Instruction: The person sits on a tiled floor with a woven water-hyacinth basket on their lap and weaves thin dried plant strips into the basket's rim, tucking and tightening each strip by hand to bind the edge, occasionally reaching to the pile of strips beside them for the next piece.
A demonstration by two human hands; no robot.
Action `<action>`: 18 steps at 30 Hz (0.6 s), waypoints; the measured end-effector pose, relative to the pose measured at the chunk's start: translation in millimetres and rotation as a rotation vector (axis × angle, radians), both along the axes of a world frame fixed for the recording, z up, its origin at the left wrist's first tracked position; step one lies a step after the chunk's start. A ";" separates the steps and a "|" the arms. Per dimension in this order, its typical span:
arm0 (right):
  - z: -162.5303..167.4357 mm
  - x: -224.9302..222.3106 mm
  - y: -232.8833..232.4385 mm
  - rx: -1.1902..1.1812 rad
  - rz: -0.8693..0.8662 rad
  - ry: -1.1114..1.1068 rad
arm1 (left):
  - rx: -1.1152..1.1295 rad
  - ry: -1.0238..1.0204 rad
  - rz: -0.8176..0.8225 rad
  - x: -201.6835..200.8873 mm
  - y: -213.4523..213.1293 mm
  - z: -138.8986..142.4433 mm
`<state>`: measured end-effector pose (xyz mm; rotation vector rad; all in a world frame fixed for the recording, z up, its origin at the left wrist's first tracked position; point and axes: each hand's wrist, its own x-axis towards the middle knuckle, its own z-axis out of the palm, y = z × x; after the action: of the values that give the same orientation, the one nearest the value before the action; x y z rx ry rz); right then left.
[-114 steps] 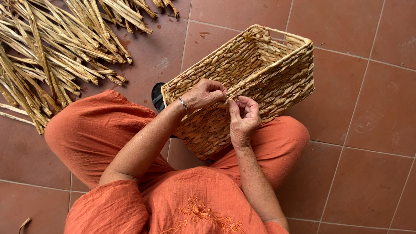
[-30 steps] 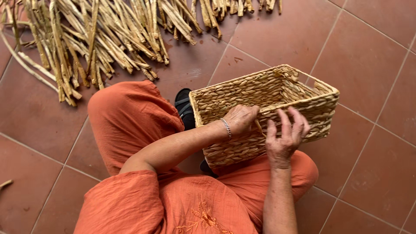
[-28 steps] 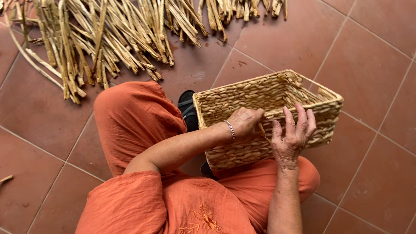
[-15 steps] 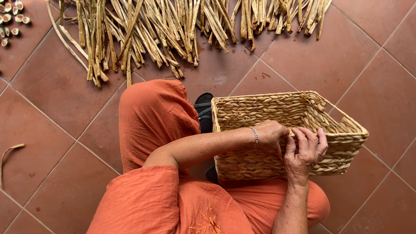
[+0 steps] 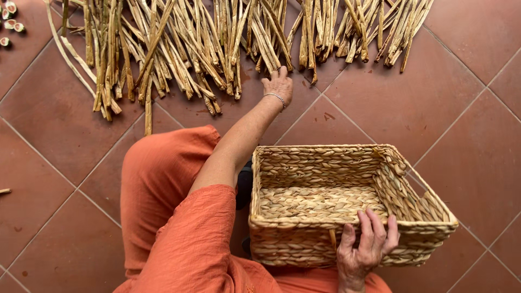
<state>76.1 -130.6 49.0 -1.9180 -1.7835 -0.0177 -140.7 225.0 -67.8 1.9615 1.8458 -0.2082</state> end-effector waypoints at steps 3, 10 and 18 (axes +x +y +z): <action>-10.9 7.4 -6.2 -0.047 -0.015 -0.024 | 0.162 0.032 -0.056 -5.8 26.5 -20.7; -91.2 74.9 -47.0 -0.207 0.038 -0.125 | 0.051 0.439 -0.482 1.2 66.6 -50.1; -143.4 128.2 -62.0 -0.324 0.116 -0.263 | 0.170 0.607 -0.523 4.5 77.5 -80.7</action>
<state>204.3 -192.6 -94.4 -2.1089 -2.1815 0.0667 -136.3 302.5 -148.5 2.6905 1.6561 -0.9189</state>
